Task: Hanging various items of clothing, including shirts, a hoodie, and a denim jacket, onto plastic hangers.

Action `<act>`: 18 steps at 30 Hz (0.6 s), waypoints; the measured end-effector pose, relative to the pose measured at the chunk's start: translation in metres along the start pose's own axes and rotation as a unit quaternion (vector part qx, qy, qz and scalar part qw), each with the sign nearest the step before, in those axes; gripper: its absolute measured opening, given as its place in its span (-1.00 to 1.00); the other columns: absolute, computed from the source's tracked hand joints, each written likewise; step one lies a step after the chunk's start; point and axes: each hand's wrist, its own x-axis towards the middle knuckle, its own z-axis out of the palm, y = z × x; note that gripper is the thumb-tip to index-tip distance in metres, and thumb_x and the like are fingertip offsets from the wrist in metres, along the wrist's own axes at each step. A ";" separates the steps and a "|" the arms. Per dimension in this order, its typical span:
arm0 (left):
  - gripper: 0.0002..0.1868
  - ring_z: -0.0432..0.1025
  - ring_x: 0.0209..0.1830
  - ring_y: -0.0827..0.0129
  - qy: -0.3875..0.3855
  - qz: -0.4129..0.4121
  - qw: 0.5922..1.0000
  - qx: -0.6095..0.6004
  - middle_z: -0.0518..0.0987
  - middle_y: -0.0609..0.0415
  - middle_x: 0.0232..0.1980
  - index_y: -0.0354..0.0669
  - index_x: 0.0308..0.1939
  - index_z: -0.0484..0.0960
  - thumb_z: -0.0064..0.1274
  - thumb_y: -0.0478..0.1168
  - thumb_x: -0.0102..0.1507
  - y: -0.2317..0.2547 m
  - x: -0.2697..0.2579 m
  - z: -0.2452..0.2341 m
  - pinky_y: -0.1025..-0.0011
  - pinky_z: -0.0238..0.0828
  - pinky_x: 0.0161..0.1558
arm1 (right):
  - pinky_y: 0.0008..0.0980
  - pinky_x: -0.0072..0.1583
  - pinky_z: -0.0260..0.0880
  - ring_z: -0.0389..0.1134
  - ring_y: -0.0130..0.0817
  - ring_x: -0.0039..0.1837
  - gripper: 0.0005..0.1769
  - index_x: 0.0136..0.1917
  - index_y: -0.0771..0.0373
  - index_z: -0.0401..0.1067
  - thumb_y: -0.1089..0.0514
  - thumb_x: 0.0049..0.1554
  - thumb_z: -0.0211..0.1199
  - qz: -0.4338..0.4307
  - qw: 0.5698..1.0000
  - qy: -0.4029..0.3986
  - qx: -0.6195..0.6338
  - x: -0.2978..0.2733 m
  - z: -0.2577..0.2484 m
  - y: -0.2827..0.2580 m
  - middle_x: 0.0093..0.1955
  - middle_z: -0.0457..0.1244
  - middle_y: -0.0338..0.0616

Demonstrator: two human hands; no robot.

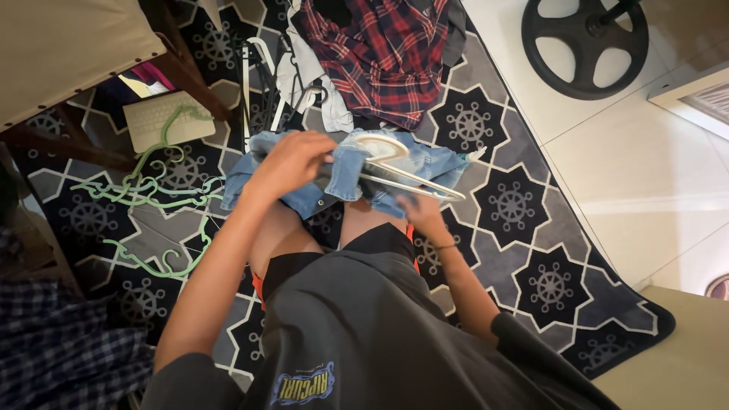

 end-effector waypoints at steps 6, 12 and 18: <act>-0.73 0.48 -0.10 -0.09 0.007 -0.021 0.999 -0.038 0.58 -0.15 -0.19 -0.30 -0.12 0.53 0.05 -0.52 0.10 -0.003 -0.009 -0.015 0.09 0.38 -0.10 | -0.39 -0.07 0.29 0.26 -0.37 -0.15 -0.85 0.07 0.30 0.44 0.25 0.23 0.26 0.142 0.976 0.157 0.049 0.050 -0.089 -0.006 -0.20 0.27 -0.03; -0.71 0.50 -0.06 -0.13 0.060 -0.034 0.995 0.074 0.64 -0.09 -0.19 -0.27 -0.15 0.50 -0.06 -0.53 0.06 -0.006 0.011 -0.044 0.02 0.41 -0.09 | -0.35 0.03 0.37 0.40 -0.22 -0.03 -0.76 0.03 0.31 0.54 0.40 0.07 0.20 -0.065 0.977 0.203 -0.012 0.130 -0.206 -0.103 -0.08 0.36 -0.05; -0.85 0.55 -0.21 -0.13 0.184 -0.075 0.957 0.210 0.67 -0.06 -0.23 -0.18 -0.22 0.50 0.01 -0.45 0.18 0.021 0.036 -0.113 -0.04 0.40 -0.28 | -0.28 -0.08 0.29 0.32 -0.16 -0.13 -0.69 0.10 0.32 0.61 0.45 0.09 0.26 -0.143 0.954 0.235 -0.118 0.188 -0.258 -0.192 -0.14 0.27 0.00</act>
